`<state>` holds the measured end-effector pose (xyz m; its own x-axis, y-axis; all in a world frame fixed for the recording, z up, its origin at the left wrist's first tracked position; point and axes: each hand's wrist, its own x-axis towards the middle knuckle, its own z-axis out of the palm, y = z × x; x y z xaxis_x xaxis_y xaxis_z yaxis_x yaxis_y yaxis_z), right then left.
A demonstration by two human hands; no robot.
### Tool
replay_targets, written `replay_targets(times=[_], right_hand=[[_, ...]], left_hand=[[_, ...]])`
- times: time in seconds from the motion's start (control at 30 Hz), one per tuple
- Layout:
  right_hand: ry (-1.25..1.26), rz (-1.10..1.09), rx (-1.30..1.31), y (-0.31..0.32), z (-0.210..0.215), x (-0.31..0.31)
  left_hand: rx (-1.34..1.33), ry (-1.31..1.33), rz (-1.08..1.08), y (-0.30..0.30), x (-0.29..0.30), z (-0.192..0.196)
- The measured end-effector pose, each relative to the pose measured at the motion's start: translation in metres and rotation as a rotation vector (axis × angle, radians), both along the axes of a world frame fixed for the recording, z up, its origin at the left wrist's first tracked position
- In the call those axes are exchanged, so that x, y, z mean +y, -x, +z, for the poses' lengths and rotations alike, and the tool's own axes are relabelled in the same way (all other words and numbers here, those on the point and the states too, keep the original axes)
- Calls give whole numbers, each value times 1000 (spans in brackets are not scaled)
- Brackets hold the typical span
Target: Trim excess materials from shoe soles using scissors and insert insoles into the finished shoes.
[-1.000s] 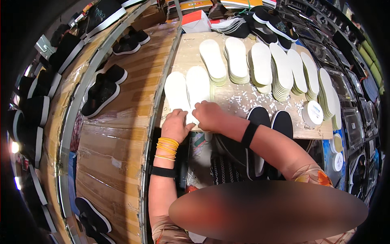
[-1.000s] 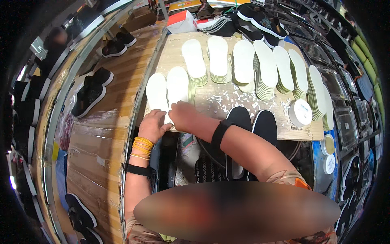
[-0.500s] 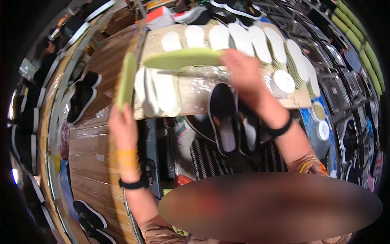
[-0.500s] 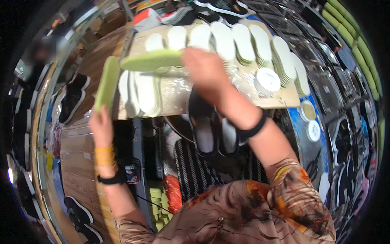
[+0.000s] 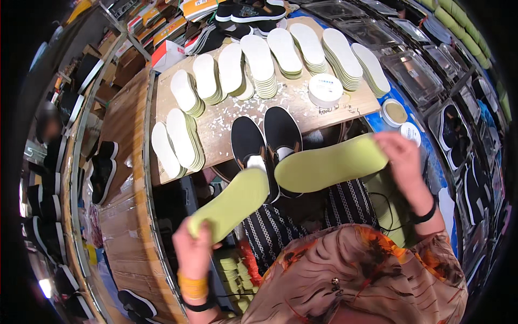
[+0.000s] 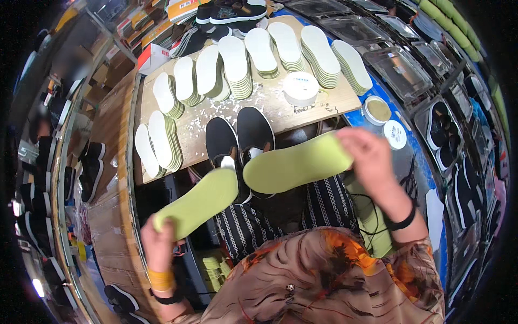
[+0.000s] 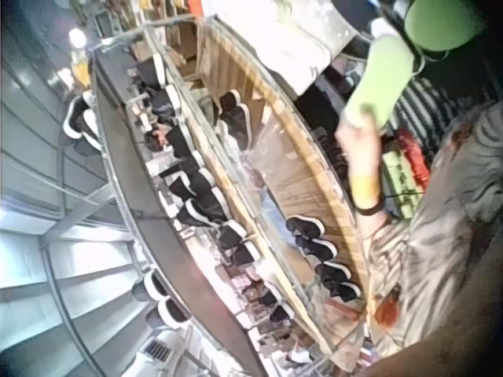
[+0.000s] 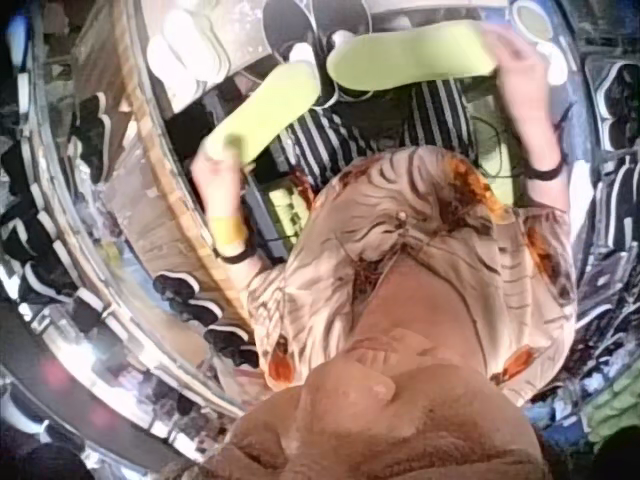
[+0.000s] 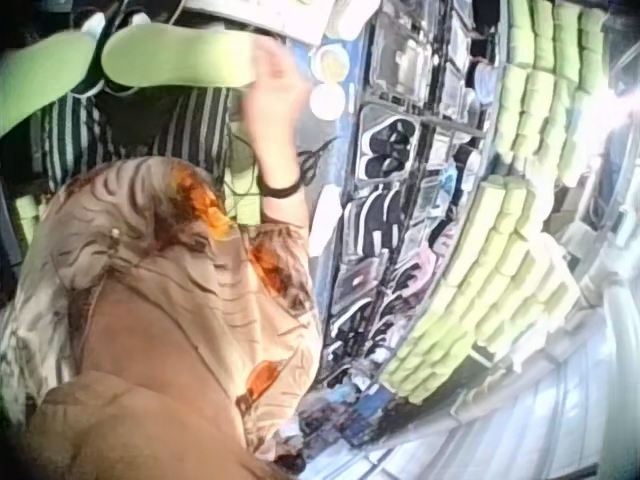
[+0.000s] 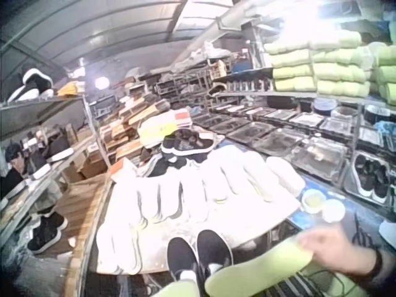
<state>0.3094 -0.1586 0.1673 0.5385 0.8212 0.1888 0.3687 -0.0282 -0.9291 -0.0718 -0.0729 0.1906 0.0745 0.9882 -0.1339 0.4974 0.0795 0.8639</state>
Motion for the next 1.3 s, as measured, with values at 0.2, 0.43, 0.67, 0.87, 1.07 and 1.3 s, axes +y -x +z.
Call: replay_targets(times=[0.2, 0.43, 0.67, 0.87, 1.07, 1.3], right_hand=[[-583, 617, -1128, 88, 31, -2], [-459, 393, -1034, 97, 43, 2], [-484, 478, -1148, 100, 45, -6], [-414, 526, -1193, 103, 61, -3], [-437, 371, -1157, 106, 54, 5], [-445, 736, -1252, 123, 5, 21]], left_hand=[[848, -646, -704, -71, -47, -31], [965, -702, -732, -74, 27, -91], [934, -765, -710, -82, 57, -94], [1080, -689, -857, -107, 88, -112], [1257, -417, -1070, -119, 113, -95], [1392, -243, -1102, -137, 114, -127]])
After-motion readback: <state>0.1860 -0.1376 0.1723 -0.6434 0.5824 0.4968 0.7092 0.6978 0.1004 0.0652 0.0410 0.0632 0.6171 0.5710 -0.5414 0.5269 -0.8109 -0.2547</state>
